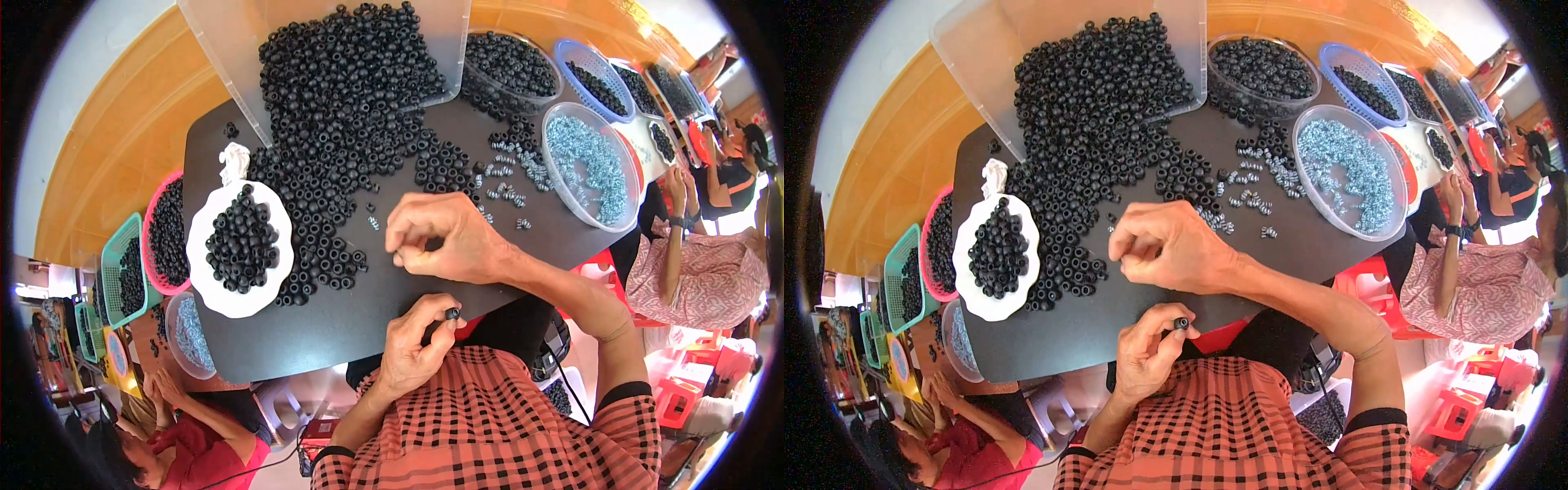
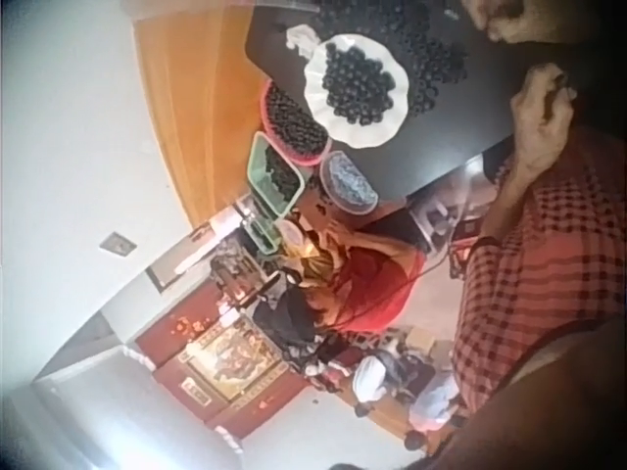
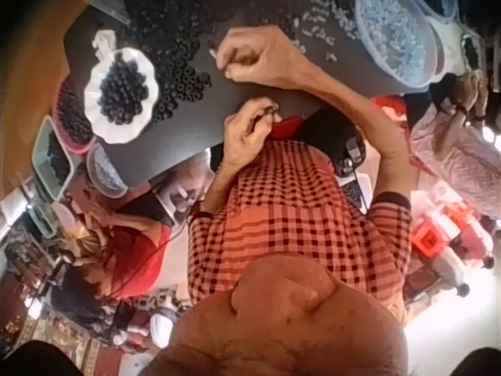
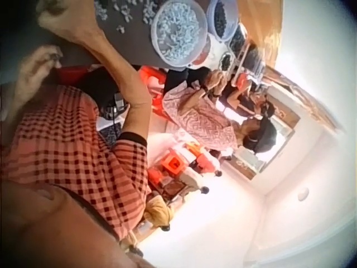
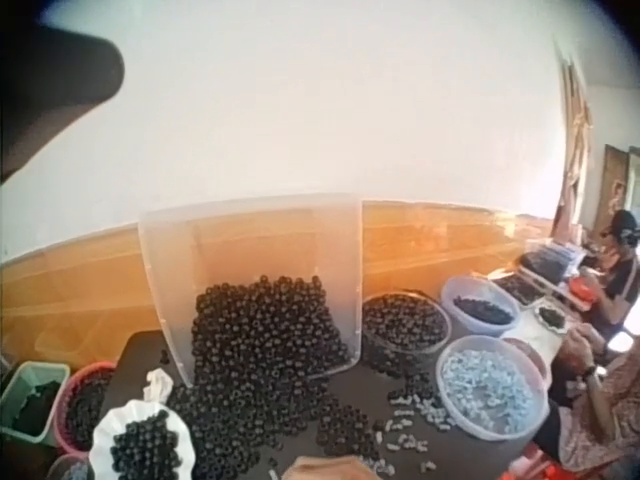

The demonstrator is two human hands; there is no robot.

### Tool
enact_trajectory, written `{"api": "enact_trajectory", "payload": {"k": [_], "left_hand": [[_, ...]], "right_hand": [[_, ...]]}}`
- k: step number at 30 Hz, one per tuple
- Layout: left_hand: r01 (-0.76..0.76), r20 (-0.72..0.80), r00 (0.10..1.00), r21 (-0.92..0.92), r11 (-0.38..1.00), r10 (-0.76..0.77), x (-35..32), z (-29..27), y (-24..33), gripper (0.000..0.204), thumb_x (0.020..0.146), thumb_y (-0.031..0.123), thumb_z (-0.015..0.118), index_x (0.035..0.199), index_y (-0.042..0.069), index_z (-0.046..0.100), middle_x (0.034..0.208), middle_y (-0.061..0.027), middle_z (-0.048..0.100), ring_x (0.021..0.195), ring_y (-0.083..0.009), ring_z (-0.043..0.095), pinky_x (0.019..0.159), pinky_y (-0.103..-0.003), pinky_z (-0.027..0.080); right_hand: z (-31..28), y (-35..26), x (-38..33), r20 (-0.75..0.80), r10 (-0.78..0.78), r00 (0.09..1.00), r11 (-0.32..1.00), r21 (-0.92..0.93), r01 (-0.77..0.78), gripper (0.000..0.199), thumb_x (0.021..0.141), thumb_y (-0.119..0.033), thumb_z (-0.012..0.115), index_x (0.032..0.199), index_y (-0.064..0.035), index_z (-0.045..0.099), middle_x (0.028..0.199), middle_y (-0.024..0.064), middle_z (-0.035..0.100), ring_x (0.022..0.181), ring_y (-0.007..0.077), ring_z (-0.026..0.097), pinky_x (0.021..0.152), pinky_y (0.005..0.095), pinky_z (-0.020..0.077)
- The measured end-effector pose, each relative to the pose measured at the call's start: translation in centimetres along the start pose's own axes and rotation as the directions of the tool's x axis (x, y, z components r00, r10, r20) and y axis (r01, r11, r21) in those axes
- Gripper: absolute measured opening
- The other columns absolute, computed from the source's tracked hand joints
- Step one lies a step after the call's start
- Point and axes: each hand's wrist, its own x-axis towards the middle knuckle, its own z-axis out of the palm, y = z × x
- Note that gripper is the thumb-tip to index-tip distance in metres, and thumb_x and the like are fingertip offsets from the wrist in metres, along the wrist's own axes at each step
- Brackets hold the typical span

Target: The person assembles small blue inserts into black circular rings by hand at a manufacturing workstation.

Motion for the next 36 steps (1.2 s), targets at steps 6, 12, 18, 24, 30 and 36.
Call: {"api": "enact_trajectory", "payload": {"k": [6,12,18,24,30,36], "left_hand": [[0.104,-0.028,0.994,-0.089,0.991,-0.106,0.1,0.1,0.7,0.019,0.085,-0.005,0.054,0.104,-0.003,0.056,0.089,-0.0098,0.065,0.079,-0.0123,0.065,0.069,-0.025,0.051],[0.08,-0.016,0.996,-0.122,0.989,-0.083,-0.1,0.0,1.0,0.019,0.089,-0.005,0.051,0.108,-0.004,0.055,0.098,-0.0096,0.064,0.085,-0.0114,0.064,0.076,-0.023,0.05],[0.07,-0.093,0.99,-0.302,0.951,-0.103,0.1,0.1,0.6,0.018,0.092,-0.002,0.051,0.109,-0.005,0.055,0.1,-0.0092,0.063,0.087,-0.0125,0.064,0.077,-0.023,0.049],[0.003,-0.159,0.985,-0.384,0.923,-0.07,0.6,0.4,1.8,0.018,0.095,0.003,0.049,0.11,-0.004,0.054,0.099,-0.0098,0.064,0.088,-0.0129,0.062,0.084,-0.027,0.047],[-0.015,-0.169,0.985,-0.332,0.943,-0.044,1.4,0.7,0.6,0.016,0.095,-0.001,0.047,0.109,-0.004,0.054,0.095,-0.0099,0.065,0.089,-0.0137,0.062,0.084,-0.027,0.048],[0.029,-0.178,0.98,-0.324,0.946,-0.09,1.3,1.0,0.2,0.017,0.094,-0.002,0.048,0.11,-0.004,0.053,0.095,-0.0091,0.066,0.088,-0.0118,0.062,0.083,-0.024,0.048]], "right_hand": [[-0.3,0.6,-2.1,0.07,0.134,0.989,0.894,0.422,-0.151,0.017,0.076,0.013,0.059,0.089,0.0015,0.06,0.099,0.0086,0.058,0.082,0.0137,0.062,0.071,0.0255,0.052],[-0.5,1.1,-3.9,0.065,0.194,0.979,0.79,0.581,-0.195,0.015,0.079,0.01,0.061,0.09,0.0009,0.06,0.1,0.0101,0.062,0.077,0.0118,0.059,0.071,0.0262,0.0513],[-1.1,1.6,-6.1,0.014,0.252,0.968,0.825,0.519,-0.222,0.013,0.082,0.008,0.062,0.092,0.002,0.067,0.094,0.0085,0.062,0.078,0.0119,0.059,0.07,0.0254,0.0505],[-0.7,2.3,-7.8,-0.047,0.154,0.987,0.818,0.567,-0.101,0.017,0.082,0.01,0.061,0.096,0.0019,0.066,0.101,0.0117,0.061,0.079,0.0131,0.059,0.071,0.0264,0.0506],[-0.3,2.2,-8.4,-0.091,0.193,0.977,0.792,0.603,-0.1,0.015,0.082,0.009,0.061,0.094,0.0014,0.066,0.094,0.0094,0.062,0.078,0.0131,0.06,0.071,0.026,0.0505],[0.0,2.2,-8.7,-0.101,0.11,0.989,0.794,0.608,-0.027,0.012,0.082,0.009,0.062,0.092,0.0027,0.066,0.094,0.0085,0.061,0.079,0.0128,0.06,0.072,0.0265,0.0502]]}}
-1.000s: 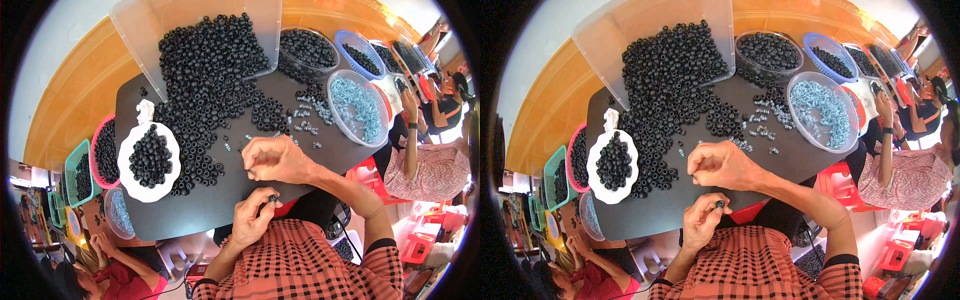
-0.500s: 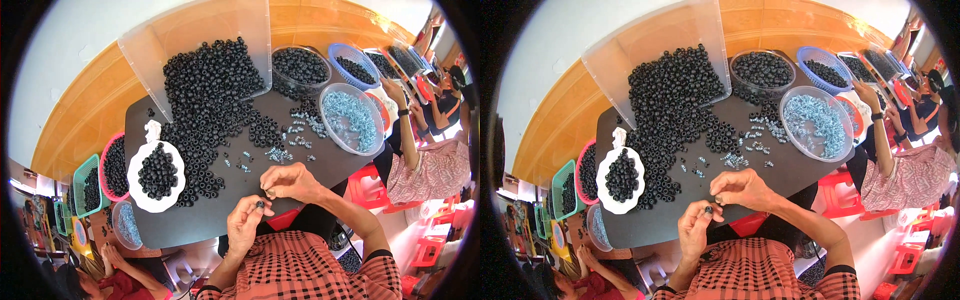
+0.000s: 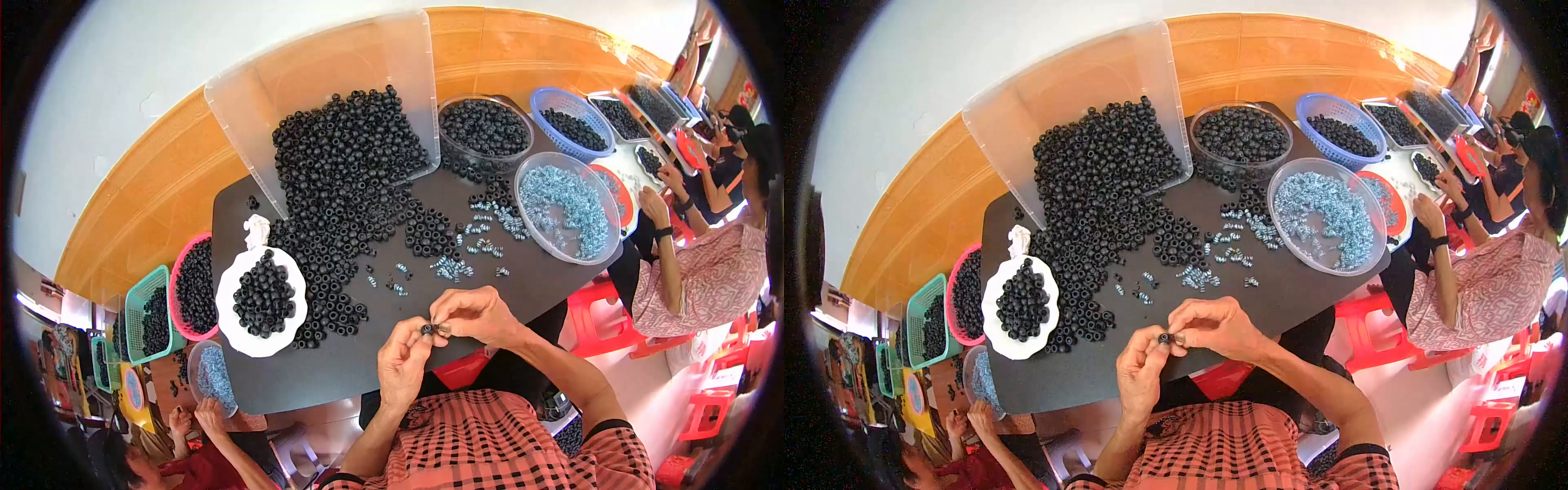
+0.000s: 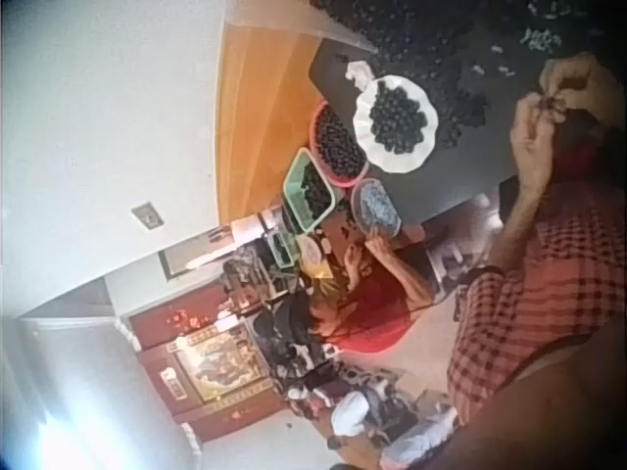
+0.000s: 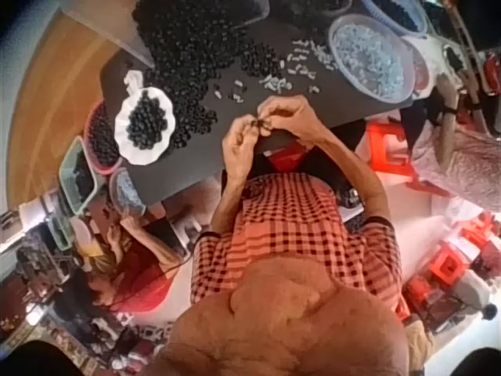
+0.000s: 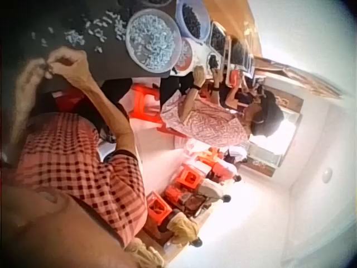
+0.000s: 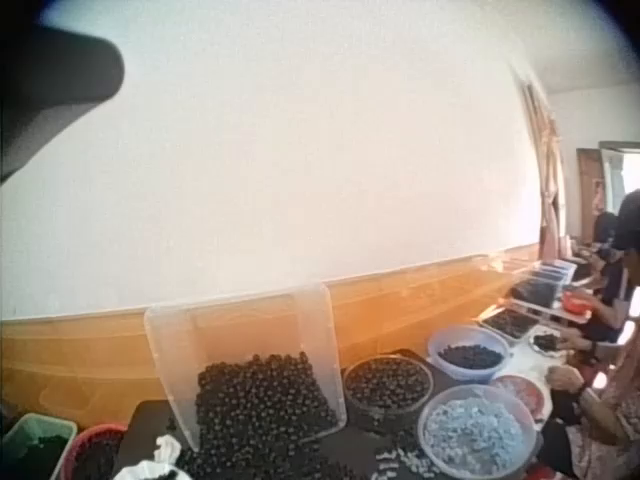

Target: The person assembles small blue inserts into black circular rings by hand at a manufacturing workstation.

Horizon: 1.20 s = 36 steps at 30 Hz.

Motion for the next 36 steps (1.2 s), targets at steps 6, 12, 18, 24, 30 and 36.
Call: {"api": "enact_trajectory", "payload": {"k": [6,12,18,24,30,36], "left_hand": [[-0.019,-0.023,1.0,0.076,0.997,0.021,0.5,0.0,-0.3,0.018,0.094,-0.002,0.049,0.111,-0.003,0.053,0.092,-0.0074,0.066,0.086,-0.0076,0.06,0.08,-0.021,0.046],[-0.105,-0.048,0.993,0.077,0.991,0.109,0.3,0.2,0.1,0.017,0.094,-0.001,0.048,0.111,-0.003,0.052,0.088,-0.0045,0.064,0.085,-0.0081,0.06,0.081,-0.022,0.046],[-0.115,-0.02,0.993,0.051,0.992,0.116,0.5,0.2,-1.0,0.017,0.095,0.0,0.048,0.111,-0.003,0.052,0.088,-0.004,0.063,0.085,-0.0082,0.06,0.083,-0.022,0.046],[-0.155,-0.019,0.987,0.123,0.98,0.158,0.0,0.3,-0.8,0.017,0.096,0.002,0.048,0.11,-0.003,0.054,0.088,-0.0041,0.064,0.084,-0.0078,0.06,0.082,-0.022,0.046],[-0.1,-0.027,0.994,0.131,0.986,0.105,0.1,0.6,-0.5,0.016,0.096,0.004,0.049,0.11,-0.003,0.054,0.089,-0.0045,0.065,0.084,-0.0077,0.059,0.081,-0.022,0.046],[-0.094,-0.005,0.995,0.271,0.958,0.1,0.4,0.5,0.2,0.018,0.097,0.007,0.046,0.108,-0.003,0.055,0.089,-0.0062,0.065,0.085,-0.0108,0.06,0.081,-0.025,0.047]], "right_hand": [[-0.2,0.2,0.3,0.029,-0.101,0.994,0.988,-0.115,0.104,0.016,0.083,0.009,0.06,0.096,0.0027,0.067,0.098,0.0083,0.06,0.08,0.0133,0.06,0.071,0.0261,0.0498],[0.6,0.1,0.2,-0.015,-0.071,0.997,0.99,-0.125,0.069,0.013,0.083,0.009,0.062,0.094,0.0029,0.067,0.095,0.0078,0.061,0.082,0.0136,0.06,0.074,0.0262,0.049],[0.2,0.8,-0.4,-0.04,-0.068,0.997,0.997,-0.03,0.066,0.011,0.084,0.01,0.06,0.094,0.0056,0.064,0.096,0.0089,0.06,0.079,0.0134,0.06,0.073,0.0265,0.0492],[0.4,0.7,-0.6,-0.023,-0.093,0.995,0.993,-0.077,0.091,0.01,0.084,0.009,0.06,0.093,0.0058,0.063,0.098,0.0093,0.059,0.08,0.0133,0.06,0.073,0.0262,0.0492],[0.4,0.7,-0.7,-0.051,-0.072,0.996,0.997,-0.031,0.07,0.01,0.085,0.009,0.06,0.094,0.0058,0.062,0.097,0.0081,0.059,0.08,0.013,0.06,0.072,0.0258,0.0491],[0.5,0.6,-0.6,-0.065,-0.208,0.976,0.971,-0.13,0.198,0.01,0.085,0.01,0.057,0.094,0.0042,0.06,0.086,0.0059,0.061,0.075,0.0119,0.06,0.069,0.026,0.0495]]}}
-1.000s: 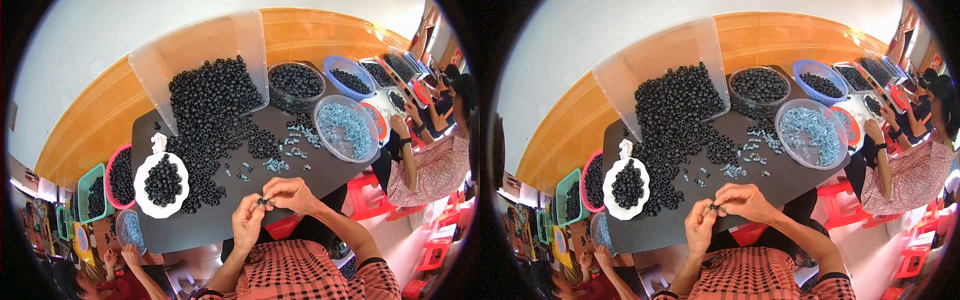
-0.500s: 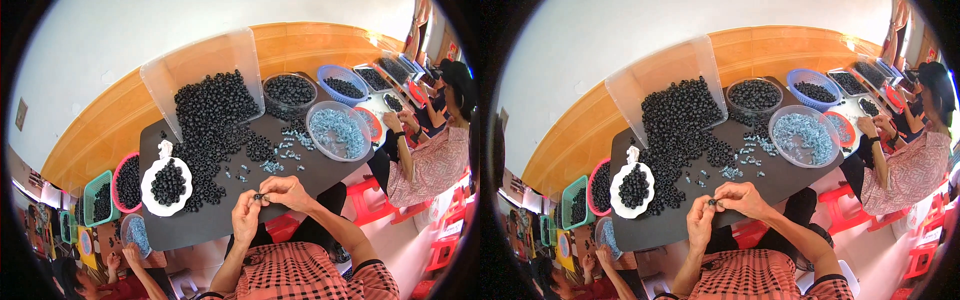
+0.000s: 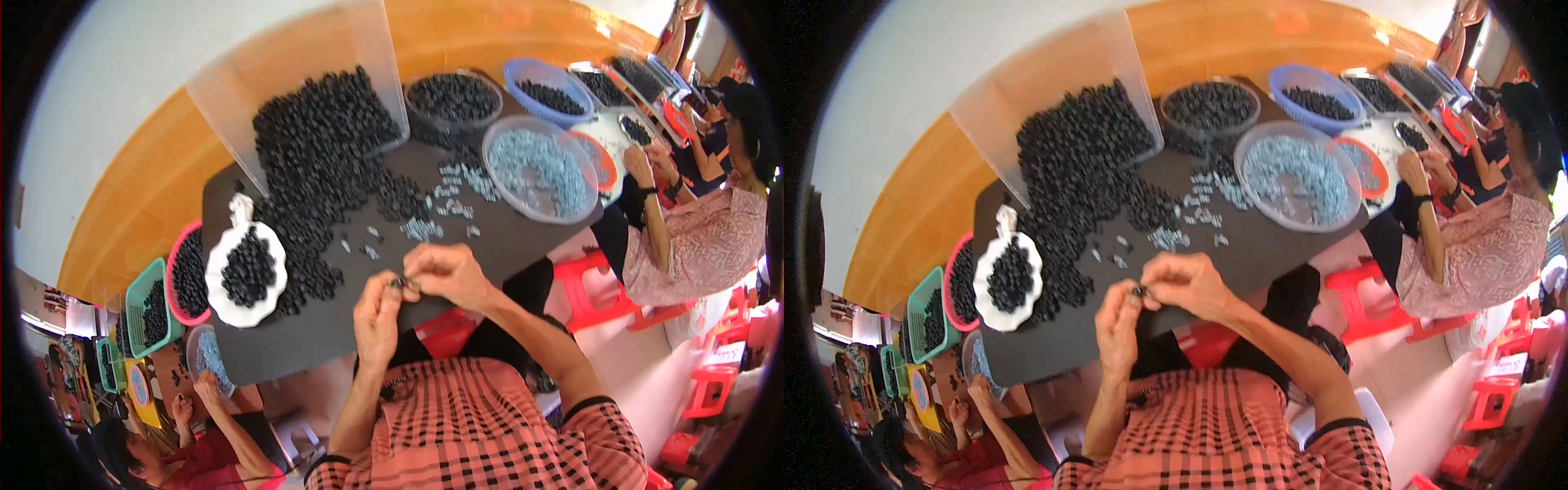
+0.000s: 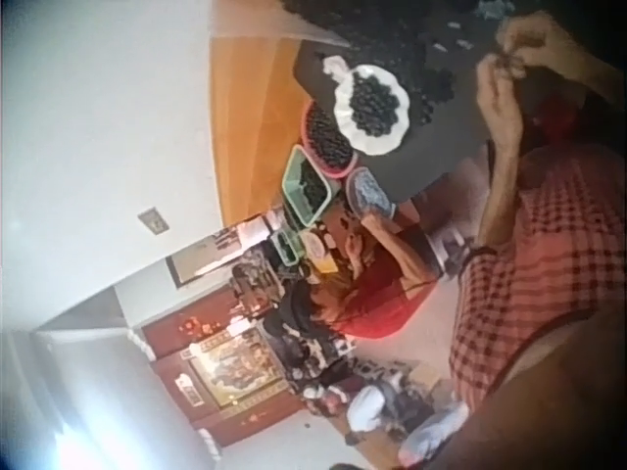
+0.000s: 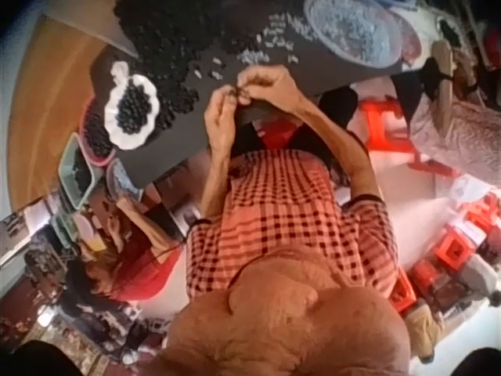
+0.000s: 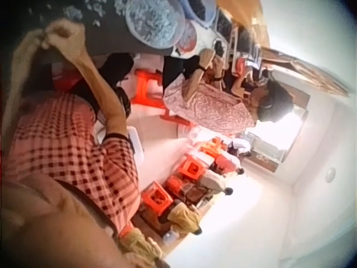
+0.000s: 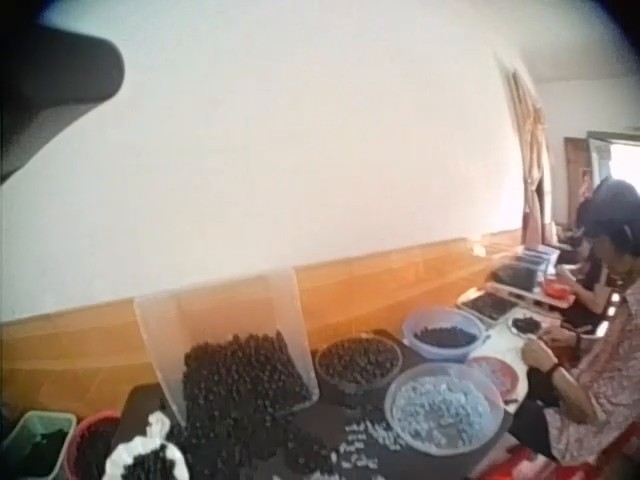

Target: The person assembles small blue inserts into black circular rings by hand at a manufacturing workstation.

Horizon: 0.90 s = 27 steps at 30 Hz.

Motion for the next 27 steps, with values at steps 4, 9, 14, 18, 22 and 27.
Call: {"api": "enact_trajectory", "payload": {"k": [4,9,14,18,22,27], "left_hand": [[0.038,0.009,0.999,-0.074,0.997,-0.037,0.4,0.1,0.1,0.021,0.097,0.013,0.047,0.106,-0.004,0.056,0.09,-0.0054,0.063,0.086,-0.0111,0.058,0.084,-0.026,0.044],[0.063,-0.004,0.998,-0.084,0.994,-0.064,0.7,-0.4,-0.7,0.019,0.096,0.007,0.045,0.108,-0.004,0.055,0.091,-0.0074,0.066,0.086,-0.0112,0.061,0.084,-0.025,0.047],[0.061,0.009,0.998,-0.192,0.98,-0.06,1.0,-0.3,-0.7,0.019,0.095,0.007,0.048,0.107,-0.004,0.057,0.092,-0.0073,0.066,0.086,-0.0104,0.061,0.083,-0.024,0.047],[0.061,0.019,0.998,-0.265,0.962,-0.058,0.8,-0.3,-0.7,0.018,0.094,0.006,0.048,0.106,-0.004,0.059,0.092,-0.0071,0.066,0.087,-0.01,0.061,0.084,-0.025,0.047],[0.058,0.027,0.998,-0.254,0.965,-0.053,0.8,-0.3,-0.7,0.018,0.095,0.005,0.047,0.104,-0.003,0.06,0.091,-0.007,0.067,0.087,-0.0097,0.061,0.085,-0.025,0.047],[0.066,0.035,0.998,-0.258,0.964,-0.059,0.7,-0.3,-0.8,0.018,0.096,0.006,0.047,0.105,-0.003,0.059,0.092,-0.0074,0.067,0.086,-0.0092,0.06,0.084,-0.024,0.047]], "right_hand": [[-0.7,0.6,0.3,-0.021,0.024,0.999,0.999,0.041,-0.023,0.009,0.085,0.009,0.058,0.092,0.0039,0.06,0.091,0.0061,0.061,0.077,0.0125,0.062,0.07,0.0264,0.0499],[-0.7,0.5,0.4,-0.039,0.103,0.994,0.993,0.06,-0.101,0.012,0.081,0.01,0.06,0.09,0.0033,0.064,0.099,0.0071,0.061,0.085,0.0103,0.059,0.078,0.0241,0.0488],[-0.6,0.2,0.4,-0.039,0.144,0.989,0.986,0.089,-0.14,0.016,0.082,0.012,0.058,0.095,0.0024,0.063,0.097,0.0065,0.062,0.083,0.012,0.062,0.077,0.0258,0.0508],[-0.4,0.1,0.4,-0.015,0.036,0.999,0.999,0.034,-0.036,0.012,0.085,0.008,0.057,0.096,0.0044,0.062,0.082,0.0085,0.066,0.076,0.0137,0.065,0.071,0.026,0.0533],[-0.5,-0.5,0.6,-0.003,0.079,0.997,0.994,-0.079,-0.079,0.012,0.084,0.007,0.058,0.095,0.0047,0.062,0.082,0.0083,0.066,0.075,0.0129,0.065,0.071,0.0253,0.0535],[-0.4,-0.8,0.8,0.003,0.057,0.998,0.986,-0.158,-0.055,0.012,0.083,0.006,0.059,0.094,0.0039,0.064,0.08,0.0064,0.066,0.074,0.0111,0.065,0.069,0.0237,0.0528]]}}
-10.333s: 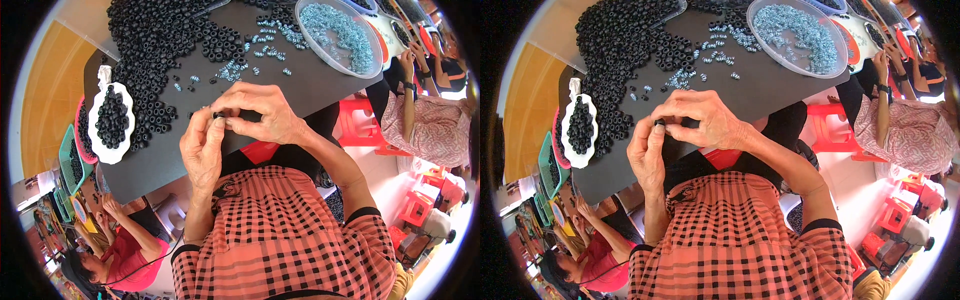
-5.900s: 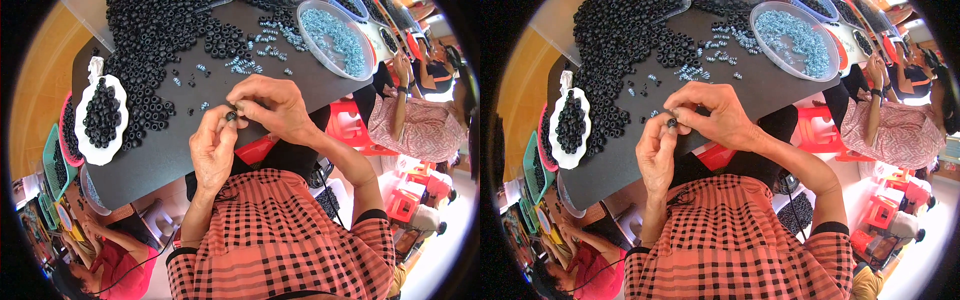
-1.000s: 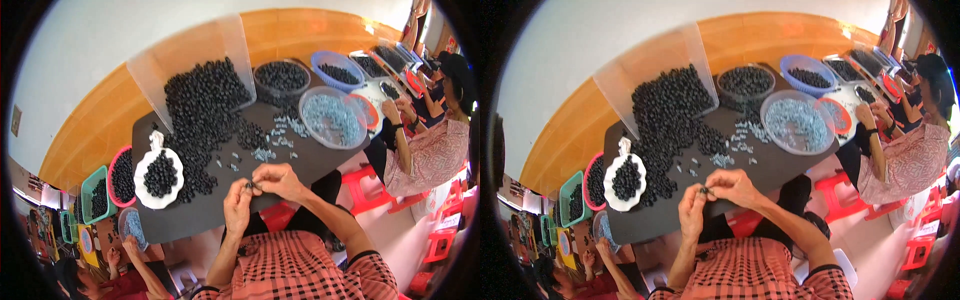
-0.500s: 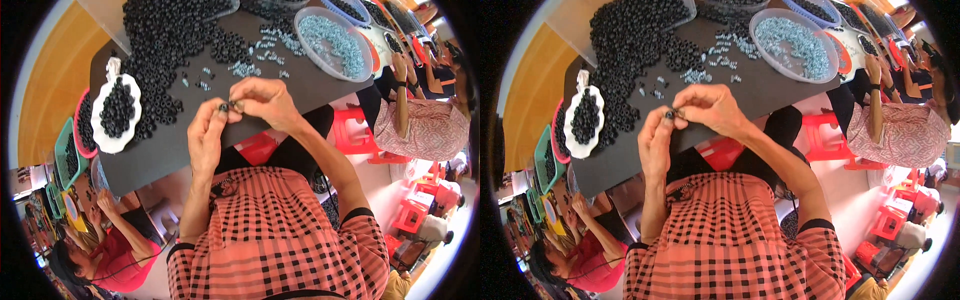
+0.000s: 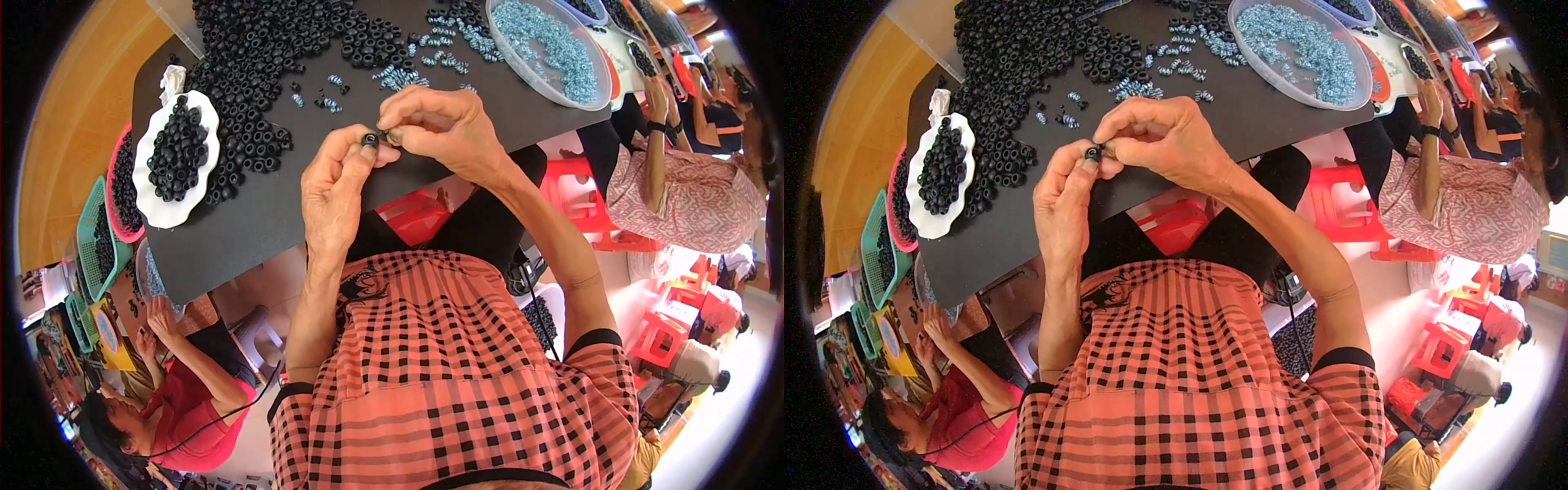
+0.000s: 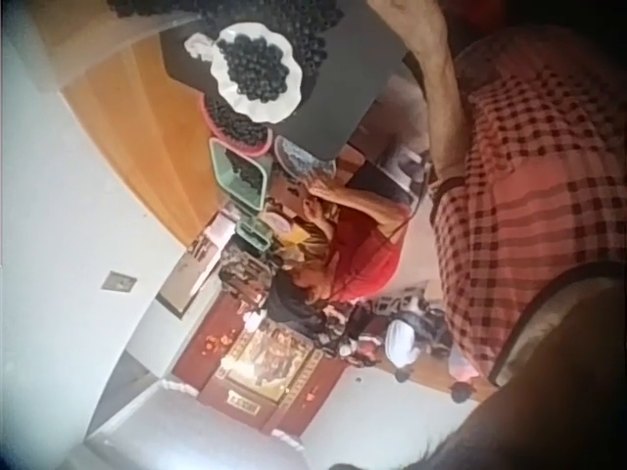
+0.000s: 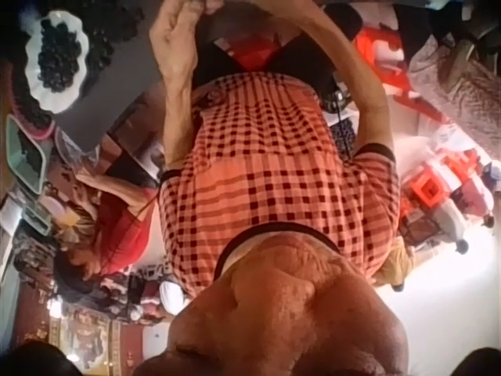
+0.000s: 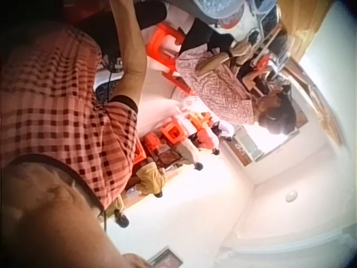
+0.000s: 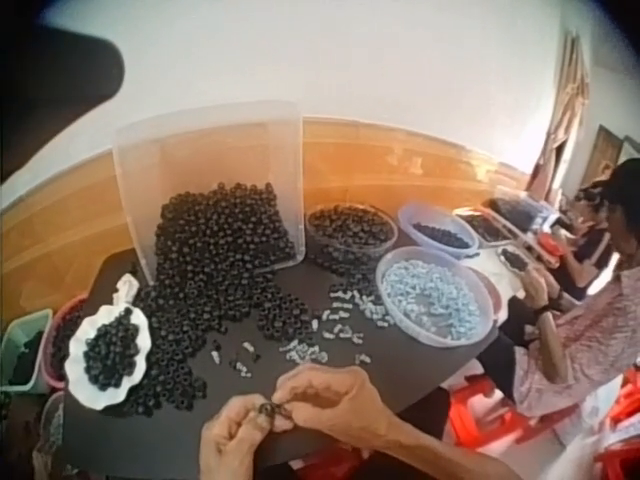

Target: The person assembles small blue inserts into black circular rings by hand at a manufacturing workstation.

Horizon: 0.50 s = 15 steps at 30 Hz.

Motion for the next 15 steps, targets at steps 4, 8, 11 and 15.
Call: {"api": "enact_trajectory", "payload": {"k": [4,8,11,15], "left_hand": [[-0.002,-0.005,1.0,0.005,1.0,0.002,0.0,0.1,0.1,0.017,0.096,0.007,0.048,0.106,-0.003,0.059,0.092,-0.0069,0.067,0.086,-0.0082,0.06,0.082,-0.022,0.046],[0.023,-0.02,1.0,0.049,0.999,-0.022,-0.1,0.1,0.2,0.016,0.096,0.006,0.049,0.107,-0.002,0.058,0.091,-0.0061,0.067,0.084,-0.0064,0.059,0.077,-0.019,0.045],[-0.022,-0.007,1.0,-0.012,1.0,0.022,-0.1,0.4,0.0,0.016,0.095,0.005,0.05,0.108,-0.002,0.058,0.089,-0.0047,0.067,0.081,-0.004,0.058,0.072,-0.016,0.043],[0.021,-0.033,0.999,0.078,0.997,-0.019,-0.2,0.5,0.0,0.017,0.094,0.003,0.051,0.108,-0.001,0.058,0.084,0.0003,0.064,0.071,-0.0003,0.049,0.062,-0.015,0.037]], "right_hand": [[0.3,-0.6,0.0,-0.022,0.069,0.997,0.997,-0.038,-0.07,0.011,0.082,0.006,0.06,0.093,0.0036,0.064,0.08,0.0055,0.066,0.073,0.0102,0.064,0.069,0.0234,0.0528],[0.2,-0.5,0.2,-0.006,0.082,0.997,0.997,0.008,-0.082,0.011,0.082,0.005,0.06,0.092,0.0035,0.064,0.081,0.0055,0.066,0.073,0.0101,0.064,0.068,0.0231,0.0526],[0.2,-1.0,0.4,0.019,0.085,0.996,0.996,0.009,-0.085,0.011,0.082,0.006,0.059,0.092,0.0041,0.064,0.081,0.0054,0.066,0.074,0.0102,0.065,0.067,0.0222,0.0517],[-0.2,-0.8,0.5,0.072,0.051,0.996,0.994,-0.105,-0.043,0.015,0.079,0.014,0.057,0.09,0.0059,0.064,0.093,0.0091,0.062,0.076,0.0128,0.061,0.068,0.0248,0.051]]}}
